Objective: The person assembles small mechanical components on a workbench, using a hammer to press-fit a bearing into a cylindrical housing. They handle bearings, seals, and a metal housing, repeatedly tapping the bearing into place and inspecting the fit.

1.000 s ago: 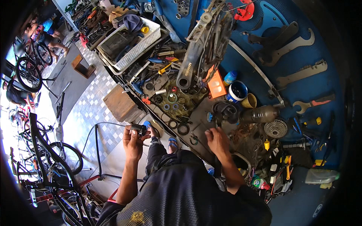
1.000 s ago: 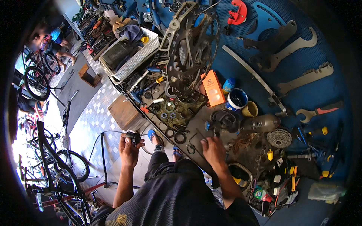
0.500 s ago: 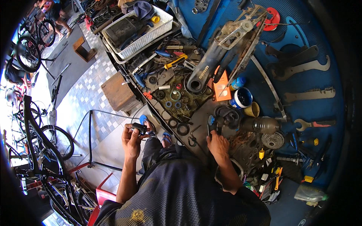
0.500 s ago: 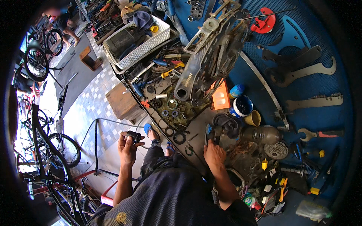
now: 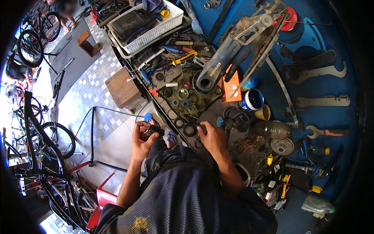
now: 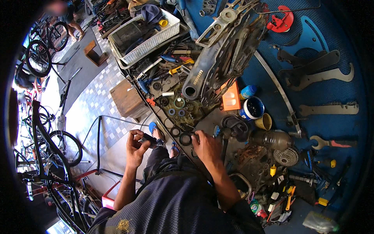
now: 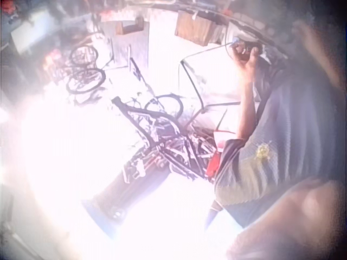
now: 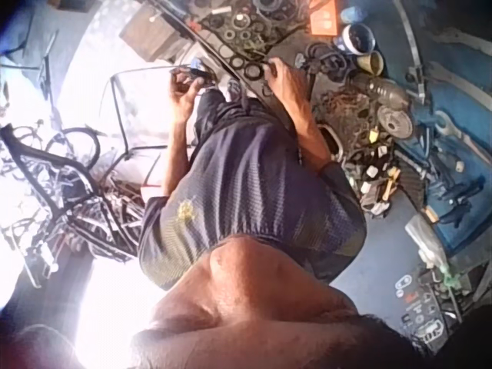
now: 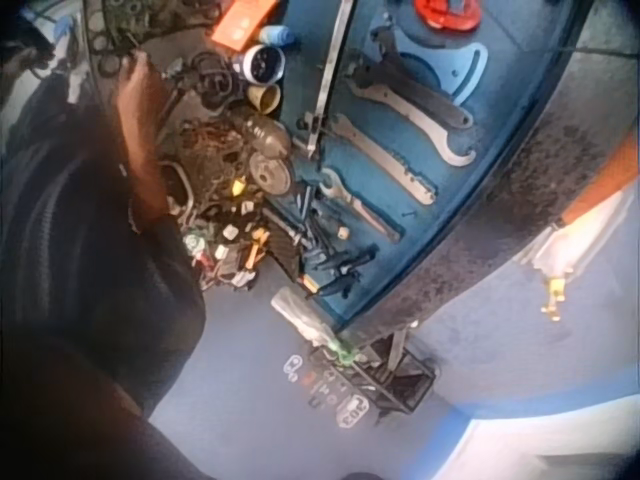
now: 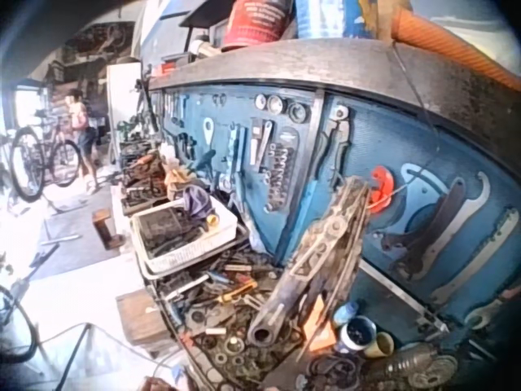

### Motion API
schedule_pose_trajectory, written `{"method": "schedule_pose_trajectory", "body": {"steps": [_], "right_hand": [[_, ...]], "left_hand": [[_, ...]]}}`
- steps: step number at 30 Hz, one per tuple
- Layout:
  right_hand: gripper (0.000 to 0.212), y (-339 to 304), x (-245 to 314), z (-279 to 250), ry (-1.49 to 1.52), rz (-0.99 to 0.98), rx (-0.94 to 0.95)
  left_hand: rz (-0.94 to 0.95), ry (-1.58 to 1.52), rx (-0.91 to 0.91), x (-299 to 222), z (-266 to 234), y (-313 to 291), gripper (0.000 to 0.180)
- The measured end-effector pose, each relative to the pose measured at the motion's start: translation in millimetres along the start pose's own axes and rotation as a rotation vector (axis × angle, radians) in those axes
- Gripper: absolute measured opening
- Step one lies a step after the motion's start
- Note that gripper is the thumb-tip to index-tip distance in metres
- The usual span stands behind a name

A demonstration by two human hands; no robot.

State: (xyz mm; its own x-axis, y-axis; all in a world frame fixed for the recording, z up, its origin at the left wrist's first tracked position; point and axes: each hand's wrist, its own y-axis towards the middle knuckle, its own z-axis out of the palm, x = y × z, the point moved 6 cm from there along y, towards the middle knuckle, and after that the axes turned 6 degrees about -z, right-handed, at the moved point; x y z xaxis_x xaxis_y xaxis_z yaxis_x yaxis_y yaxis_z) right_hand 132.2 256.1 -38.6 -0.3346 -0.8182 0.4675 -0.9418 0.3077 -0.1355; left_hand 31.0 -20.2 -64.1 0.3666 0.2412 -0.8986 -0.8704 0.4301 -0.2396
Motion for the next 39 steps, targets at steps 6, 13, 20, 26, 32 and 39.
{"method": "schedule_pose_trajectory", "body": {"steps": [6,13,20,26,32,39], "right_hand": [[0.042,-3,33,-1,0.289,-0.217,-0.047],[0.069,-14,73,11,0.594,-0.374,0.156],[0.061,-14,79,11,0.543,-0.444,0.061],[0.057,-15,78,14,0.56,-0.409,0.054],[0.059,-14,69,16,0.81,-0.335,0.089],[0.056,-15,60,13,0.922,-0.335,0.143]], "left_hand": [[0.028,0.089,0.068,-2,24,-4,0.049],[-0.042,0.222,0.146,-2,48,-9,0.058],[0.035,0.366,0.135,-7,54,-11,0.059],[0.046,0.436,0.114,-8,50,-10,0.037],[0.066,0.518,0.211,-17,48,-9,0.028],[0.12,0.593,0.258,-27,59,-3,0.034]]}}
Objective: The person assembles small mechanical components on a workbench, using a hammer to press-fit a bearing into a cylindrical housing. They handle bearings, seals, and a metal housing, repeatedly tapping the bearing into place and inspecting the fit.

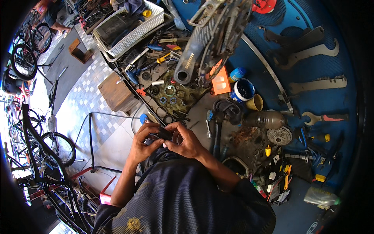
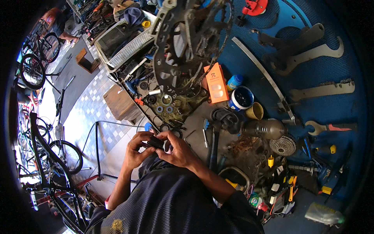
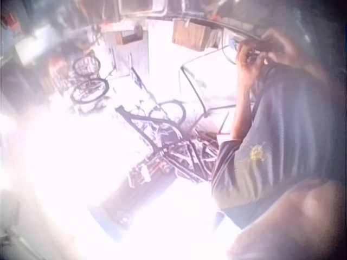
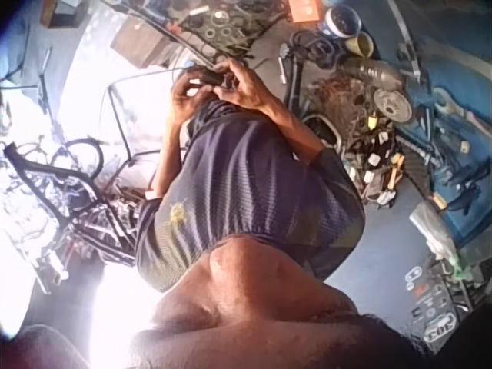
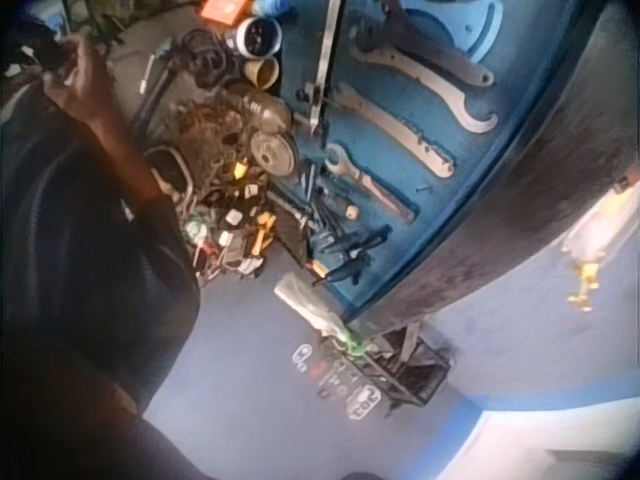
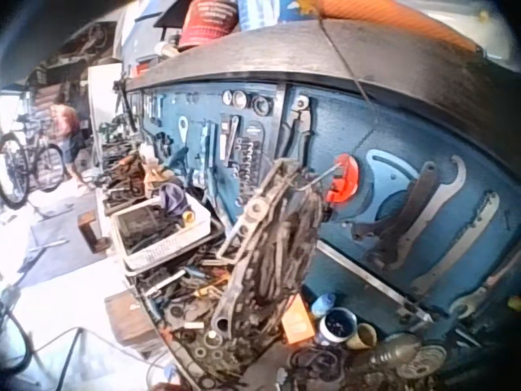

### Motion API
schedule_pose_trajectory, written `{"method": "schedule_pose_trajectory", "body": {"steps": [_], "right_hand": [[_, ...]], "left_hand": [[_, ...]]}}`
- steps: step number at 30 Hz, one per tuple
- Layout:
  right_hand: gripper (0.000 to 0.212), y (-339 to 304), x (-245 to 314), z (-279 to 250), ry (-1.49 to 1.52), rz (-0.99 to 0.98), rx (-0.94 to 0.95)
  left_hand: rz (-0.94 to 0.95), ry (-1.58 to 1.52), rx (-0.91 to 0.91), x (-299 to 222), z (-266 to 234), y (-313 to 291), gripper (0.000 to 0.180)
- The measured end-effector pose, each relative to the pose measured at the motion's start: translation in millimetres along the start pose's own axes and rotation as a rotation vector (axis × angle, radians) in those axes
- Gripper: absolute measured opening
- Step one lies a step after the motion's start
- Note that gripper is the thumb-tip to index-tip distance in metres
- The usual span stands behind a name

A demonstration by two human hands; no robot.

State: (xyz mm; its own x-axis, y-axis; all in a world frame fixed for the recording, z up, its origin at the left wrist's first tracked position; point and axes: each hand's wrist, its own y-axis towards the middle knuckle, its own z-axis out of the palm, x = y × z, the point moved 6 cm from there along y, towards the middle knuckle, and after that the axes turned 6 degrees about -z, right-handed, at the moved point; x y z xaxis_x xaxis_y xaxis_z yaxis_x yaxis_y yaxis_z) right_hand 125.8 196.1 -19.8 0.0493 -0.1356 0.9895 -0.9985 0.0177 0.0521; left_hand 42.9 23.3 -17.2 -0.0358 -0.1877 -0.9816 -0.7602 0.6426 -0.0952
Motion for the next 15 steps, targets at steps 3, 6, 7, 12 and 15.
{"method": "schedule_pose_trajectory", "body": {"steps": [3,6,7,12,15], "right_hand": [[0.048,2,-2,1,0.155,-0.077,-0.03],[0.042,-2,-22,7,0.545,0.127,0.044],[0.041,-6,-29,11,0.721,0.253,0.092],[0.044,-20,-41,27,1.286,0.546,0.092],[0.047,-22,-42,23,1.254,0.518,0.026]], "left_hand": [[-0.023,-0.043,0.014,-1,2,0,0.035],[-0.012,-0.064,0.034,-1,3,0,0.035],[0.0,-0.065,0.042,-2,4,0,0.035],[0.039,0.007,0.062,-7,8,0,0.037],[-0.016,-0.063,0.072,-4,12,0,0.038]]}}
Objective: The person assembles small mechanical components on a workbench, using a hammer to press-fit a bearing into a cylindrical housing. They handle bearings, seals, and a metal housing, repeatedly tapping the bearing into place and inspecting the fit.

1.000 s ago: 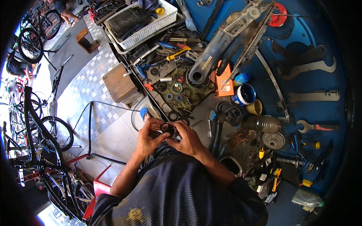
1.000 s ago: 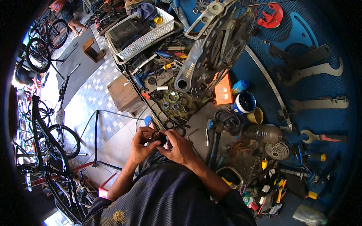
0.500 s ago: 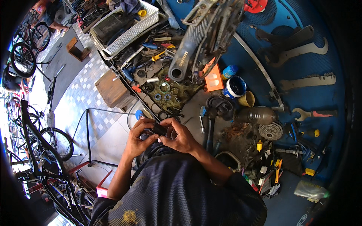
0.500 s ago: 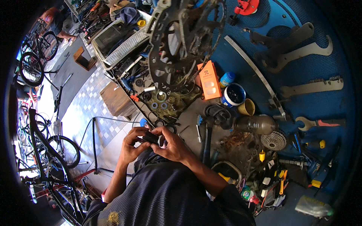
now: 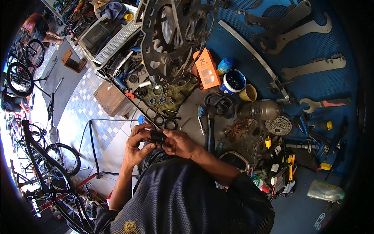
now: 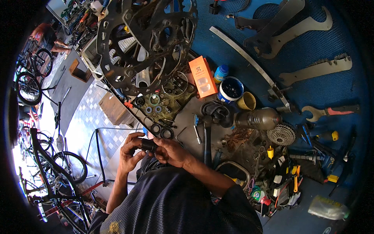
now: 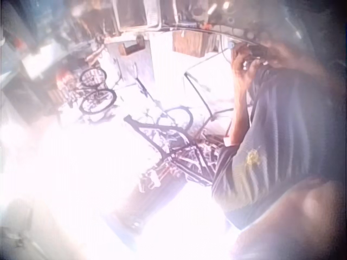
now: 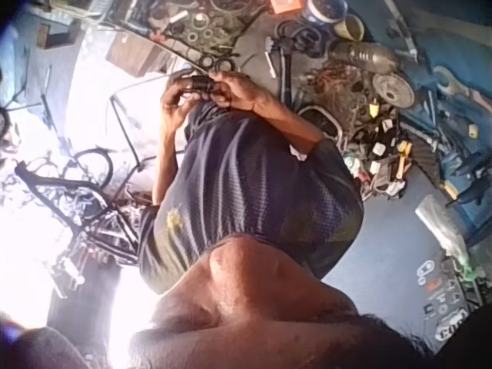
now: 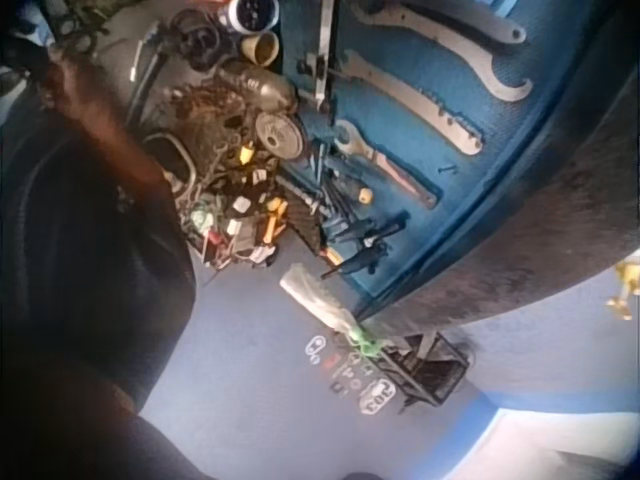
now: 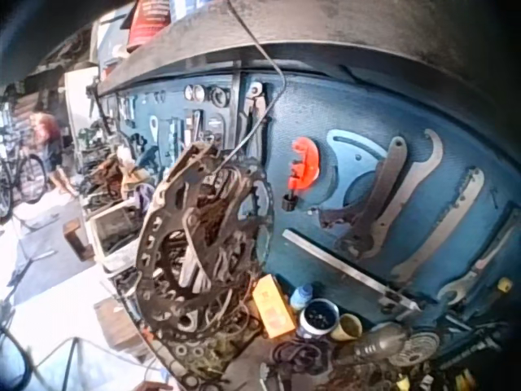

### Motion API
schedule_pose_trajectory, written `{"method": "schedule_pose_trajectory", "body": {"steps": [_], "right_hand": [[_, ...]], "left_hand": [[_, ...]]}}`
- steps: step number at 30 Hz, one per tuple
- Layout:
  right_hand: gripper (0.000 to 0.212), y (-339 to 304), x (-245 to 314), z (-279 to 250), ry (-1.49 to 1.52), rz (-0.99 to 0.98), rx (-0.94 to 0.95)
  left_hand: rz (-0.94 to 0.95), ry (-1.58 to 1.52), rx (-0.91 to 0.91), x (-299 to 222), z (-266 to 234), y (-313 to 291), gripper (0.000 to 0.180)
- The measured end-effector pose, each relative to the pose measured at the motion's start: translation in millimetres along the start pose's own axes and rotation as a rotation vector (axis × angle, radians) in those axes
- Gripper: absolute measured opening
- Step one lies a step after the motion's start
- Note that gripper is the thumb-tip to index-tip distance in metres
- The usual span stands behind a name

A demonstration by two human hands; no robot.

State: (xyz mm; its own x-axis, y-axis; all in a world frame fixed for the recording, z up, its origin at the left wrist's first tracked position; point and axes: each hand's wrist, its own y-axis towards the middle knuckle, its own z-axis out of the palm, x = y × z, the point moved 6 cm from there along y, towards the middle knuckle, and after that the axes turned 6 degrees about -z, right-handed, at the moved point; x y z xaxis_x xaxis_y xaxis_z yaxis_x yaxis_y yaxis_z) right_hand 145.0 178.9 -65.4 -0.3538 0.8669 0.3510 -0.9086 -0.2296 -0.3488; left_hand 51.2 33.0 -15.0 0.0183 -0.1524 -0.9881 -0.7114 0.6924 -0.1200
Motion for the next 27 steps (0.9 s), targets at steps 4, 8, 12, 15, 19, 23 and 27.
{"method": "schedule_pose_trajectory", "body": {"steps": [4,8,12,15,19,23,27], "right_hand": [[0.037,-10,33,8,-0.884,-0.454,-0.035],[0.043,-33,40,47,-1.902,-1.015,0.011],[0.045,-31,37,48,-1.773,-0.951,-0.03],[0.039,-17,28,15,-1.163,-0.53,-0.176],[0.057,-3,-25,-8,-0.031,0.185,-0.088],[0.065,-5,-30,-16,-0.141,0.178,-0.145],[0.043,-23,15,-1,-0.917,-0.453,-0.233]], "left_hand": [[-0.114,-0.216,0.037,16,6,-5,0.045],[-0.358,-0.717,0.099,42,17,-11,0.059],[-0.296,-0.63,0.038,43,10,-9,0.059],[-0.124,-0.382,-0.025,33,5,-11,0.048],[0.004,-0.061,-0.05,29,1,-17,0.046],[-0.021,-0.097,-0.027,34,4,-18,0.045],[-0.12,-0.229,0.073,39,13,-10,0.047]]}}
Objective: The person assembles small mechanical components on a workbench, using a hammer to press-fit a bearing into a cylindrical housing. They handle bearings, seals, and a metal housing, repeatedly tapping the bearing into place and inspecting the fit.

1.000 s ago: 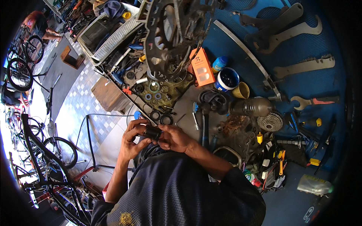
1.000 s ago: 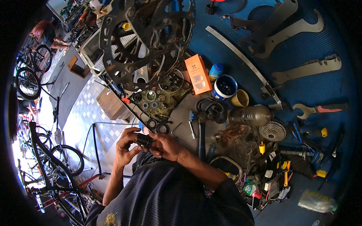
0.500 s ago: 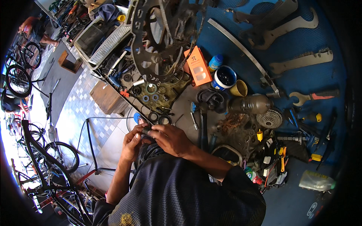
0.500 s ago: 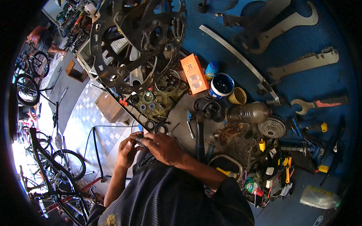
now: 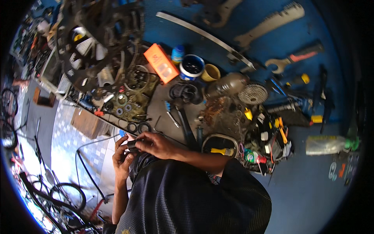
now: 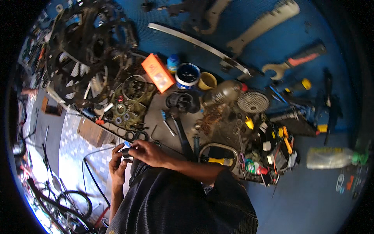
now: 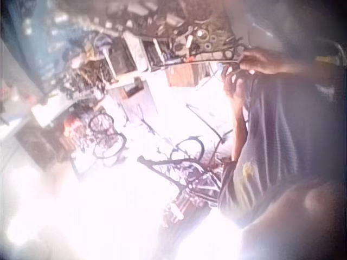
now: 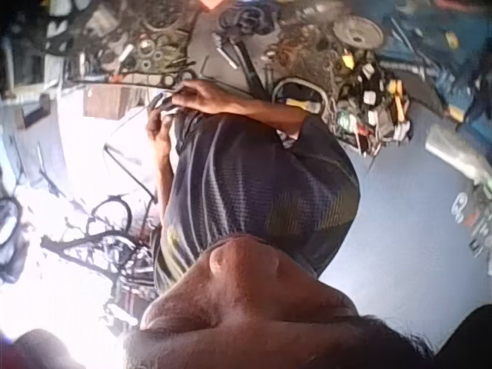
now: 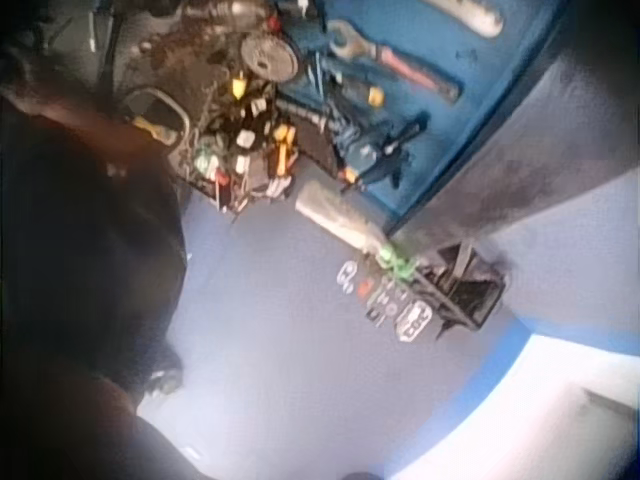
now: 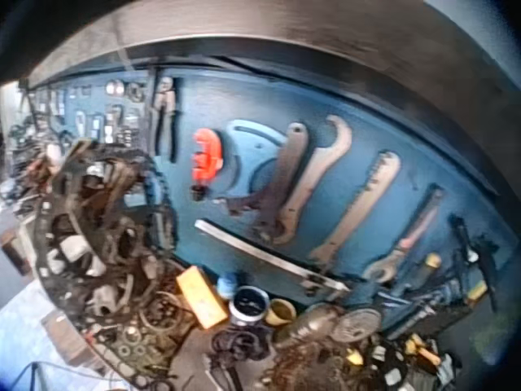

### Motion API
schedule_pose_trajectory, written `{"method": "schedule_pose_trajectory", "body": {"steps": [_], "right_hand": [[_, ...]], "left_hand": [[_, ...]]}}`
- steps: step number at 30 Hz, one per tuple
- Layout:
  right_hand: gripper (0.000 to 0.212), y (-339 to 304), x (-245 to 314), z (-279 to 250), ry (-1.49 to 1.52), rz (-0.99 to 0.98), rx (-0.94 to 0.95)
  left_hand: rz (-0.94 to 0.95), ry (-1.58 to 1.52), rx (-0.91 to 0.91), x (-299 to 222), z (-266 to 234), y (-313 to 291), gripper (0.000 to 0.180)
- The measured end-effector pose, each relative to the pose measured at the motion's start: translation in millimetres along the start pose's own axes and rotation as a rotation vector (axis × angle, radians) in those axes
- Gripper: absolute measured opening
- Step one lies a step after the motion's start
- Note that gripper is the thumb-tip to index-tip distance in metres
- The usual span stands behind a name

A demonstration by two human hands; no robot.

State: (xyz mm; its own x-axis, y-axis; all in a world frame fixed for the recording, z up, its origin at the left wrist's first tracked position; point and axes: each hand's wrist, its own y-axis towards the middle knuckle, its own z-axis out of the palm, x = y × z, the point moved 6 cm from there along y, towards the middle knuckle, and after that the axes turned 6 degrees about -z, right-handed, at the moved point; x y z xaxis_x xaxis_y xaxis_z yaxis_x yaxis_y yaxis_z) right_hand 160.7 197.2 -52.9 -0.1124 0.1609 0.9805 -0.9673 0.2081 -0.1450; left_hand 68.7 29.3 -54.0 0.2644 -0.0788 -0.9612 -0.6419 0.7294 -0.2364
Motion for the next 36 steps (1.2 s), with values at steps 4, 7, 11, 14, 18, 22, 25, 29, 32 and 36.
{"method": "schedule_pose_trajectory", "body": {"steps": [4,7,11,14,18,22,25,29,32,36], "right_hand": [[0.048,-23,52,-3,-0.78,-0.575,-0.106],[0.045,-37,64,-7,-0.881,-0.609,-0.185],[0.042,-53,56,-21,-0.532,-0.359,-0.36],[0.046,-66,31,-34,-0.159,-0.105,-0.305],[0.045,-105,18,-115,-0.551,-0.071,-0.635],[0.027,-178,13,-259,-0.9,0.122,-1.199],[0.027,-216,7,-328,-1.301,0.463,-1.272],[0.037,-219,-15,-368,-1.393,0.68,-1.104],[0.04,-213,-28,-381,-1.383,0.713,-1.007],[0.037,-217,-42,-400,-1.209,0.706,-1.04]], "left_hand": [[-0.078,-0.251,0.12,5,11,14,0.049],[-0.169,-0.275,0.219,5,19,23,0.044],[-0.001,-0.095,0.306,-6,37,41,0.037],[-0.091,-0.155,0.363,-3,52,45,0.026],[-0.172,-0.267,0.309,1,59,50,0.02],[-0.178,-0.421,0.193,0,46,54,0.018],[-0.188,-0.488,0.116,-2,32,54,0.015],[-0.195,-0.57,0.022,-4,16,54,0.011],[-0.161,-0.589,-0.033,-4,11,57,0.009],[-0.098,-0.525,-0.02,-6,14,63,0.012]]}}
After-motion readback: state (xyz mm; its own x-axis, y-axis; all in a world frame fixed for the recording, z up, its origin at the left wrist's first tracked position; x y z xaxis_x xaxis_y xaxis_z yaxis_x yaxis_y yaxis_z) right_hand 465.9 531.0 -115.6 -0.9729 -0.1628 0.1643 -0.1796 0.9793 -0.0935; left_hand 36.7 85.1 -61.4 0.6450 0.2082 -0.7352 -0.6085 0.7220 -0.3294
